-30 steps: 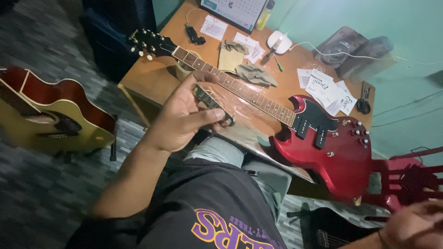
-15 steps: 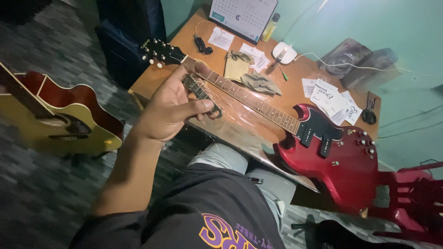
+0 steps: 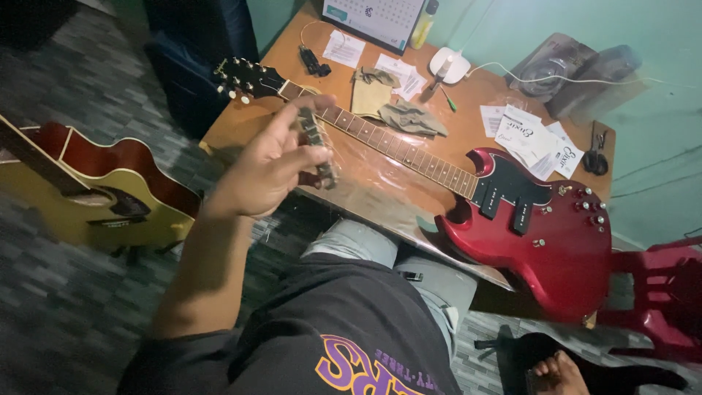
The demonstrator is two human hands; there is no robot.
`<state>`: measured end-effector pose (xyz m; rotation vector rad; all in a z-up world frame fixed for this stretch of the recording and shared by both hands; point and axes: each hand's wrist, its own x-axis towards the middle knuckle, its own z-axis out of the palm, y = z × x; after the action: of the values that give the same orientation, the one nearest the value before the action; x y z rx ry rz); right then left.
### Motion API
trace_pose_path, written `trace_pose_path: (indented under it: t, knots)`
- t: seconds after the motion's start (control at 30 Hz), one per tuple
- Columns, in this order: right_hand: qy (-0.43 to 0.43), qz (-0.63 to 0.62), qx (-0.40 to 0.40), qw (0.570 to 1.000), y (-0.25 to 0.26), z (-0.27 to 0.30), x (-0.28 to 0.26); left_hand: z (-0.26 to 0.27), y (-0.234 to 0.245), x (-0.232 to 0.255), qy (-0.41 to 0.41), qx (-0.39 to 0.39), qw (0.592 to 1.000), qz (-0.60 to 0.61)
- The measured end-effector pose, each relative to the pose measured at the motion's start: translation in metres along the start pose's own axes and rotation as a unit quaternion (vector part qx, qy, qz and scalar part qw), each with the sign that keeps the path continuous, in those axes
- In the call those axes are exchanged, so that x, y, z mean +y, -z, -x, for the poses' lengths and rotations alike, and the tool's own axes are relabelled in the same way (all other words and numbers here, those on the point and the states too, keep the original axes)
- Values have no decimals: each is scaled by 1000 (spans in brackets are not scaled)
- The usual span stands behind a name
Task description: The person holds a guitar bridge and uses a red tool to adjust the saddles. They then pick up a cloth and wipe the body of a red electric guitar, cleaning the surface around the pickups and control knobs.
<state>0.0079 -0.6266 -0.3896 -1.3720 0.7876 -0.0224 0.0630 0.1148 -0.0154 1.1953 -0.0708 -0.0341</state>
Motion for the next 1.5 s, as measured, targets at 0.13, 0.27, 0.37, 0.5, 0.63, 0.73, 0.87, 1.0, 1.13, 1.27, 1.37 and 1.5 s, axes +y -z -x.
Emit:
trace_pose_path:
  t: [0.13,0.27,0.37,0.5,0.63,0.73,0.87,1.0,1.13,1.27,1.37,1.5]
  knots:
    - [36,-144,-17,989,-16,-7,-17,7,-5,15,7,36,999,-31]
    - [160,-390,-290,859,20,-38,-7,13,-5,24,13,31,996,-78]
    - [178,-130,-53,974,-57,51,-63,15,-4,27,15,-7,994,-105]
    - [101,-85,-68,989,-42,9,-52,16,-3,23,-10,-24,997,-77]
    - [155,-66,-72,983,-44,14,-41,21,-7,27,-23,-17,997,-73]
    - [109,-35,-46,992,-22,-17,-16,25,-8,32,-27,-32,996,-73]
    - [-22,417,-11,909,-77,36,-47,30,-13,34,-17,-39,996,-84]
    - [-122,452,7,884,-134,87,-39,30,-17,33,-37,-103,989,-95]
    - [-290,637,-136,701,-189,102,-58,32,-26,34,-70,-138,981,-121]
    - [-227,588,-132,765,-229,151,-135,32,-42,34,-43,-141,982,-116]
    - [87,653,-131,741,-249,156,-196,33,-52,33,-40,-168,978,-121]
    - [106,719,-4,687,-342,318,-304,37,-66,41,42,-125,979,-156]
